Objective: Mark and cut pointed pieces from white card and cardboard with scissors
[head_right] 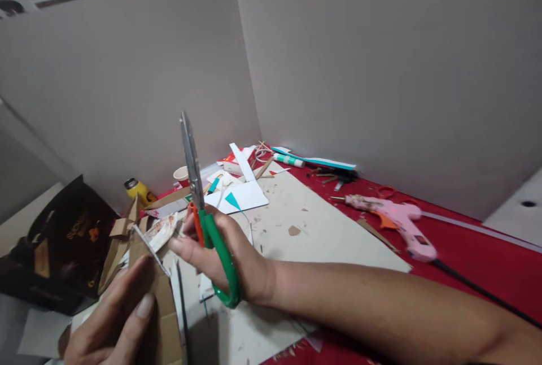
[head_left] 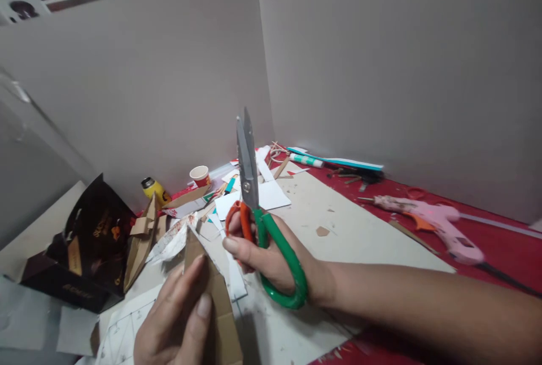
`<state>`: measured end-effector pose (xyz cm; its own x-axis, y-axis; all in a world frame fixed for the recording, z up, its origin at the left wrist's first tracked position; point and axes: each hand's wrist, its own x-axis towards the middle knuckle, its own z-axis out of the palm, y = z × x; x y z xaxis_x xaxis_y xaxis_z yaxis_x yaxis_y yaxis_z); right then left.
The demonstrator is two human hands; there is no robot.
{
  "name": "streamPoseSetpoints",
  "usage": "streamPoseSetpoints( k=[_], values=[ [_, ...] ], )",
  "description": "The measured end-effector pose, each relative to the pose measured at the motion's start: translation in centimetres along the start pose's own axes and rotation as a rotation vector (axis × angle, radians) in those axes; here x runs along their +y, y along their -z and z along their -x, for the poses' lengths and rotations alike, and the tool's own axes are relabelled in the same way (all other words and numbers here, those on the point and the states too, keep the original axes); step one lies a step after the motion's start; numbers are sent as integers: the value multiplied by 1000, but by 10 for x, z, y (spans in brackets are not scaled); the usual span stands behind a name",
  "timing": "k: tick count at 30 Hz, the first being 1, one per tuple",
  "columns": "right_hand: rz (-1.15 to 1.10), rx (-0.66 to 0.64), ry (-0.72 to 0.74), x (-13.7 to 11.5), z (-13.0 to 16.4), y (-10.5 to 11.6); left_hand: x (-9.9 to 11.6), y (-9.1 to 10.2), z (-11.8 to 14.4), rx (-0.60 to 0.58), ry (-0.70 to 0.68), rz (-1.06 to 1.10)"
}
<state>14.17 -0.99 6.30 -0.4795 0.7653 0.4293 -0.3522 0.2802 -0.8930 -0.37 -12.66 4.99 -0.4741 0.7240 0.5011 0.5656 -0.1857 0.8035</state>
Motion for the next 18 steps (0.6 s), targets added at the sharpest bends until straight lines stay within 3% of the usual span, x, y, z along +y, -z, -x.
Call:
streamPoseSetpoints(
  k=[4,9,18],
  values=[
    [85,-144,-7,11,2,0,-1,9,-11,153,47,46],
    [269,-396,37,16,8,-3,-3,16,-19,183,1,95],
    [411,-452,11,19,12,-7,-9,13,-19,195,-58,66]
  ],
)
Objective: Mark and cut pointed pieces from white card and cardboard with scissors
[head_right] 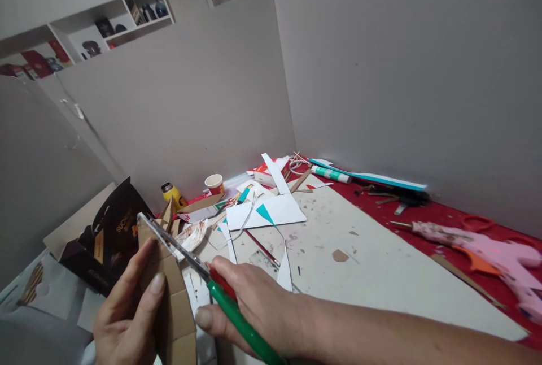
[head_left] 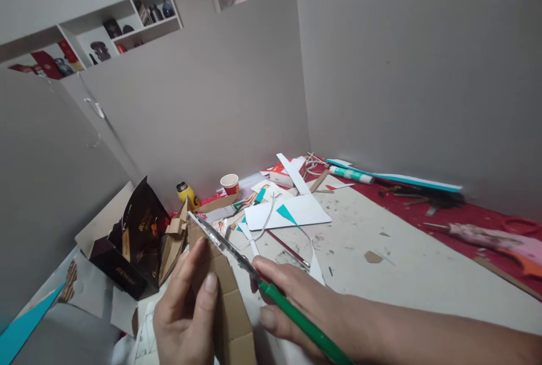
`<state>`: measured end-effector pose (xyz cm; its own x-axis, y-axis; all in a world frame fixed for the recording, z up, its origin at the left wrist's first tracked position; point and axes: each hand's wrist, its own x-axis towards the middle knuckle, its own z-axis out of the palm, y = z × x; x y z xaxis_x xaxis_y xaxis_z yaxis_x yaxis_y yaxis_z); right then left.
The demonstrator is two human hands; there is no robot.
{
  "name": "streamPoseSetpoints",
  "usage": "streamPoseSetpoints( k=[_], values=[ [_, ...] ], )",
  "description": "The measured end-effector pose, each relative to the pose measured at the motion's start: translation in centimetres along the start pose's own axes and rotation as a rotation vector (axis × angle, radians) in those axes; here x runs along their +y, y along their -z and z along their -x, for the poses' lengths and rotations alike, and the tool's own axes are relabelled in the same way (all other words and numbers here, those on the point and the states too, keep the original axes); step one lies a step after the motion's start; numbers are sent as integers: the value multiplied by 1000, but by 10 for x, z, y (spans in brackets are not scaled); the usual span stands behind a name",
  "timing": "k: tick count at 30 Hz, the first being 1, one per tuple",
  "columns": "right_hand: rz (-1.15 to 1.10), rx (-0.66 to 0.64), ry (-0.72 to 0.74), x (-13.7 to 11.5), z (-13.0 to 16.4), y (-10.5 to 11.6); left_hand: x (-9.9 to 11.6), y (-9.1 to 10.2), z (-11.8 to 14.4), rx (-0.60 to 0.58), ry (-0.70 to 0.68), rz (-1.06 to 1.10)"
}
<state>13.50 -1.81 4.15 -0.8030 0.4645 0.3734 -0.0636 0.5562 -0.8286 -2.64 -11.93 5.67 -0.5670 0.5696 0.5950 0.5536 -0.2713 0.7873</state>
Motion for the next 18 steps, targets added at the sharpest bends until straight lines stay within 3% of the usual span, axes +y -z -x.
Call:
streamPoseSetpoints(
  k=[9,18],
  values=[
    [11,-35,-47,5,4,-2,-10,4,-3,-41,-76,-63],
    [19,-53,-84,3,4,-5,-1,5,-5,-94,-178,-80]
  ],
)
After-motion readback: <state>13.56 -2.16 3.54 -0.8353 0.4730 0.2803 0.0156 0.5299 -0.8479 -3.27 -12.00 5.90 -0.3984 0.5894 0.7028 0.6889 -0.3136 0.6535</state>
